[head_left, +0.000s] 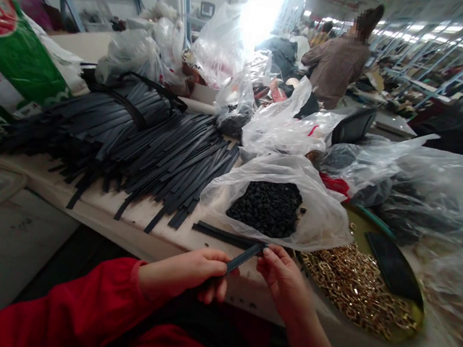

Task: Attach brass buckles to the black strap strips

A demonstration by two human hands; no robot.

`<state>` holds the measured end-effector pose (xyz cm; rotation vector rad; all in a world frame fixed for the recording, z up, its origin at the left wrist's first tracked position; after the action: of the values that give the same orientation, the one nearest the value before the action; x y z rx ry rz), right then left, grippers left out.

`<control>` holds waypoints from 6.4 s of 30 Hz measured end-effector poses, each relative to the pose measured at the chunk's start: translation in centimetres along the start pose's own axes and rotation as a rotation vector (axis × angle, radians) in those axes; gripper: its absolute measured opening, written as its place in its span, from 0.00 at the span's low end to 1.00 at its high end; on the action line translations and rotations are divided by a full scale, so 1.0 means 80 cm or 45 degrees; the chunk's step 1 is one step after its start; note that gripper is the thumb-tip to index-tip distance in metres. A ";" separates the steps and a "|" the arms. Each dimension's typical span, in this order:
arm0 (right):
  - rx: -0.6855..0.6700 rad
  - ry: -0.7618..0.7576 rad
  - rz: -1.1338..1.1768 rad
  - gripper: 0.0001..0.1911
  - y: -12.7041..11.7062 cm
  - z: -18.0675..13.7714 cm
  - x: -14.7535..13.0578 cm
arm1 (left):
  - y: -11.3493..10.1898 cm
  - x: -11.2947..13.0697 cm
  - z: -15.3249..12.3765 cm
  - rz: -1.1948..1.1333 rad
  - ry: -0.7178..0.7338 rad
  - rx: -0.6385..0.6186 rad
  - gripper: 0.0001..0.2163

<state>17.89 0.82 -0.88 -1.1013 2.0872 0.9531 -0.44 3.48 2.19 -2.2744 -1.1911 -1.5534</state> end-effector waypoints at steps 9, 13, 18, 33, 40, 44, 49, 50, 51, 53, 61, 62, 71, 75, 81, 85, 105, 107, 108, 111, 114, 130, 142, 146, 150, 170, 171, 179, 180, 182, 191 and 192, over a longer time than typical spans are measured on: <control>-0.072 -0.043 -0.160 0.19 -0.004 -0.014 0.024 | 0.008 -0.021 -0.014 0.071 -0.039 -0.052 0.10; -0.104 -0.102 -0.344 0.18 0.007 -0.022 0.035 | 0.009 -0.026 -0.007 0.407 0.083 0.007 0.09; -0.118 -0.019 -0.262 0.17 0.009 -0.026 0.049 | 0.006 -0.028 0.003 0.935 0.300 0.269 0.12; -0.078 -0.019 -0.129 0.14 0.004 -0.026 0.080 | 0.011 -0.027 0.002 1.223 0.442 0.285 0.14; -0.104 0.066 -0.023 0.13 0.006 -0.028 0.076 | 0.013 -0.029 -0.003 1.252 0.417 0.321 0.13; -0.117 -0.008 -0.139 0.12 0.003 -0.031 0.076 | 0.015 -0.032 -0.002 1.231 0.416 0.302 0.14; -0.161 0.173 0.115 0.13 0.000 -0.029 0.082 | 0.014 -0.032 0.000 1.227 0.392 0.284 0.14; -0.171 0.198 0.147 0.13 0.000 -0.028 0.084 | 0.013 -0.032 0.000 1.239 0.385 0.285 0.13; -0.178 0.205 0.152 0.14 0.000 -0.027 0.085 | 0.013 -0.032 0.000 1.254 0.379 0.288 0.14; -0.184 0.174 0.086 0.14 0.001 -0.027 0.087 | 0.014 -0.034 0.000 1.295 0.370 0.290 0.14; -0.256 0.087 -0.078 0.14 -0.002 -0.032 0.092 | 0.020 -0.038 0.007 1.227 0.317 0.246 0.14; -0.280 0.117 -0.057 0.14 -0.005 -0.033 0.092 | 0.019 -0.036 0.006 1.196 0.311 0.209 0.15; -0.268 0.103 -0.081 0.15 -0.005 -0.043 0.083 | 0.012 -0.030 -0.008 0.987 0.168 0.011 0.15; -0.247 0.093 -0.083 0.17 -0.004 -0.045 0.079 | 0.016 -0.036 -0.006 0.839 0.137 -0.049 0.14; -0.239 0.011 0.014 0.16 -0.001 -0.042 0.089 | 0.020 -0.040 0.004 0.746 0.247 0.019 0.21; -0.213 -0.144 -0.335 0.17 -0.015 -0.043 0.075 | 0.017 -0.032 0.010 0.662 0.259 -0.010 0.20; 0.868 -0.583 -1.548 0.08 -0.167 0.005 -0.068 | 0.024 -0.028 0.035 0.714 0.194 0.051 0.10; 0.767 -0.613 -1.421 0.12 -0.150 -0.006 -0.063 | 0.029 -0.018 0.037 0.811 0.289 0.093 0.11; 0.670 -0.608 -1.297 0.13 -0.136 -0.011 -0.057 | 0.032 -0.012 0.038 0.857 0.346 0.111 0.11; 0.296 -0.502 -0.676 0.13 -0.082 -0.027 -0.028 | 0.042 0.005 0.039 0.926 0.496 0.162 0.11; 0.074 -0.376 -0.211 0.11 -0.029 -0.038 0.005 | 0.045 0.011 0.039 0.963 0.594 0.271 0.10; -0.207 -0.457 -0.549 0.13 0.010 -0.048 0.032 | 0.010 0.004 0.031 1.039 0.485 0.341 0.11; -0.128 -0.132 -0.142 0.10 0.000 -0.033 0.041 | 0.002 -0.001 0.024 0.808 0.348 0.096 0.12; -0.037 0.068 0.328 0.15 0.001 -0.033 0.044 | 0.001 0.009 0.010 1.144 0.344 0.148 0.13; -0.094 0.164 0.464 0.16 0.016 -0.040 0.053 | 0.011 0.001 0.006 1.271 0.428 0.131 0.14; -0.139 -0.029 -0.035 0.13 0.024 -0.056 0.091 | 0.014 -0.027 0.001 0.455 0.219 0.109 0.13; -0.138 -0.030 -0.048 0.14 0.023 -0.056 0.091 | 0.014 -0.028 0.001 0.428 0.217 0.105 0.12; -0.059 -0.184 -0.348 0.16 0.020 -0.052 0.090 | 0.013 -0.036 0.006 0.309 0.132 0.168 0.10; 0.006 -0.311 -0.477 0.16 0.019 -0.053 0.088 | 0.012 -0.037 0.006 0.337 0.122 0.194 0.09; 0.091 -0.512 -0.688 0.14 0.017 -0.054 0.084 | 0.011 -0.040 0.005 0.452 0.152 0.268 0.09; -0.247 -0.191 -0.598 0.14 0.015 -0.046 0.072 | 0.005 -0.024 -0.005 0.485 0.167 0.150 0.14; -0.272 -0.213 -0.616 0.14 0.016 -0.046 0.069 | 0.003 -0.022 -0.003 0.481 0.157 0.160 0.14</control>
<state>13.48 -4.04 -2.54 -1.4910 1.5081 0.9945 -0.75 2.27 0.92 -2.1321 -0.7500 -1.4079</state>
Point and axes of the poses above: each hand's wrist, its own z-axis towards the middle knuckle, its own y-axis out of the palm, x = y × z, the point moved 1 cm from there along z, towards the middle knuckle, and after that the axes turned 8 degrees about y, right-handed, at the moved point
